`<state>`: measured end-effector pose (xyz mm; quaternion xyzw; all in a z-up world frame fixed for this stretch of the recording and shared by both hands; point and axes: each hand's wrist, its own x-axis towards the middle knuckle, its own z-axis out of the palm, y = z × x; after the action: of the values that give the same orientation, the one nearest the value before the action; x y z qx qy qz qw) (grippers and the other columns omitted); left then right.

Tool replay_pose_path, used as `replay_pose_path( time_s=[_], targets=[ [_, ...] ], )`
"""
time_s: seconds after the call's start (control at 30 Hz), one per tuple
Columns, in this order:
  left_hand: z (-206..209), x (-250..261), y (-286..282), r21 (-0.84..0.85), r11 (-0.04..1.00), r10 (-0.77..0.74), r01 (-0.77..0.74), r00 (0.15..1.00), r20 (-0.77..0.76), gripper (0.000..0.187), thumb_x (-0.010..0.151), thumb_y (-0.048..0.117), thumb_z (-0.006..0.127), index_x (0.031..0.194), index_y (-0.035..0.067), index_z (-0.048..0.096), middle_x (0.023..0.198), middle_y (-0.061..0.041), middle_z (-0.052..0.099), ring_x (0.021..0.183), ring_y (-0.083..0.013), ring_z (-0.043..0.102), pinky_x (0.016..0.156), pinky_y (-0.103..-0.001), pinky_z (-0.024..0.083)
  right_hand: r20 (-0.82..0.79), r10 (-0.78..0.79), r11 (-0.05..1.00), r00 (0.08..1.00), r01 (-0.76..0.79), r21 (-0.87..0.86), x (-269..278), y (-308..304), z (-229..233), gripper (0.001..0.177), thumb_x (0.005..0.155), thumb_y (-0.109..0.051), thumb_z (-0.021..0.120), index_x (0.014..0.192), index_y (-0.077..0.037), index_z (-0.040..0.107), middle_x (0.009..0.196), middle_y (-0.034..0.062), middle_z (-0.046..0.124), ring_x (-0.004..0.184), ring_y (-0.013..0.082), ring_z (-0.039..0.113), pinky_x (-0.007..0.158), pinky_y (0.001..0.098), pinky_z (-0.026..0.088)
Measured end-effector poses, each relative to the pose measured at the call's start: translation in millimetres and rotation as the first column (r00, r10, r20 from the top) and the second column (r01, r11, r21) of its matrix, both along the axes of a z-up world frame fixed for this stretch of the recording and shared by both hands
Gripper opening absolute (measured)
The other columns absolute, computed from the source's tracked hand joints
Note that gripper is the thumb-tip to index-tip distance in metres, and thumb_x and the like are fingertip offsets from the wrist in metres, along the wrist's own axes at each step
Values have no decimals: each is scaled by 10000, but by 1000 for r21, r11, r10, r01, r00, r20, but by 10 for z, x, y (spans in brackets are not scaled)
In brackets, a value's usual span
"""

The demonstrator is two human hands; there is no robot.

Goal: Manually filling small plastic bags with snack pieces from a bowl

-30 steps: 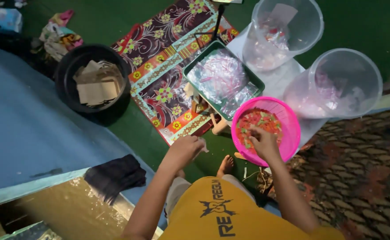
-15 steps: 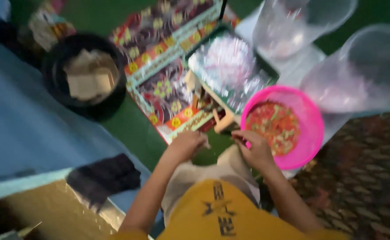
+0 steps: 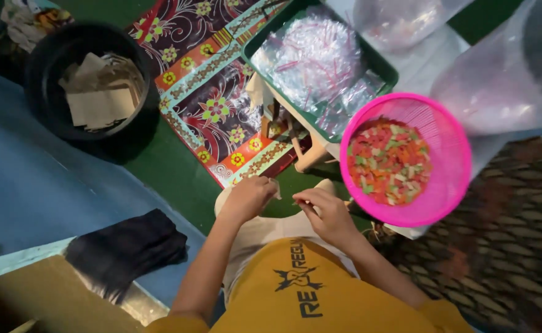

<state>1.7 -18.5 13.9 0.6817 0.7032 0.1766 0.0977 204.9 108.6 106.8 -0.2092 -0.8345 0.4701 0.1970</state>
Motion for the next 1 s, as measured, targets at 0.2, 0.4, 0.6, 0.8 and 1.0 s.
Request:
replay_pose_path(
  time_s=[0.2, 0.4, 0.6, 0.8, 1.0],
  targets=[
    [1154, 21, 29, -92, 996, 21, -16, 999, 45, 107, 979, 286, 606, 955, 202, 668, 807, -46, 631, 784, -300, 679, 687, -431, 554, 26, 2, 1000, 1000, -2, -4, 0, 114, 964, 196, 889, 36, 731, 1058, -49, 781, 985, 131, 768, 920, 340, 750, 744, 391, 637],
    [2101, 21, 60, -114, 993, 38, -29, 996, 80, 136, 985, 325, 614, 961, 197, 651, 848, -67, 624, 848, -320, 674, 738, -438, 549, 53, -48, 995, 997, 52, -83, 10, 347, 1525, 224, 878, 4, 747, 1086, -70, 784, 990, 129, 782, 958, 350, 749, 774, 416, 634],
    [2052, -63, 148, -31, 999, 46, -45, 999, 15, 87, 957, 283, 648, 952, 197, 641, 833, -63, 605, 820, -305, 659, 719, -432, 546, 96, -112, 994, 989, 113, -8, 21, 481, 1361, 221, 888, -63, 775, 1099, -123, 800, 1024, 90, 778, 1003, 315, 726, 870, 399, 598],
    [2198, -16, 124, -145, 989, 7, 15, 989, 145, 86, 963, 232, 619, 996, 156, 640, 863, -115, 610, 870, -357, 663, 747, -475, 546, 133, -108, 987, 985, 122, -105, 44, 370, 1008, 248, 894, -49, 757, 1141, -55, 782, 1055, 188, 773, 1028, 397, 718, 895, 495, 583],
    [1180, -163, 71, -34, 999, 42, -40, 996, 76, 93, 957, 247, 651, 920, 161, 657, 839, -91, 610, 837, -330, 651, 731, -439, 531, 192, -101, 962, 976, 145, -230, -9, 237, 234, 294, 880, -18, 765, 1165, -91, 780, 1024, 158, 773, 991, 343, 747, 857, 408, 627]
  ],
)
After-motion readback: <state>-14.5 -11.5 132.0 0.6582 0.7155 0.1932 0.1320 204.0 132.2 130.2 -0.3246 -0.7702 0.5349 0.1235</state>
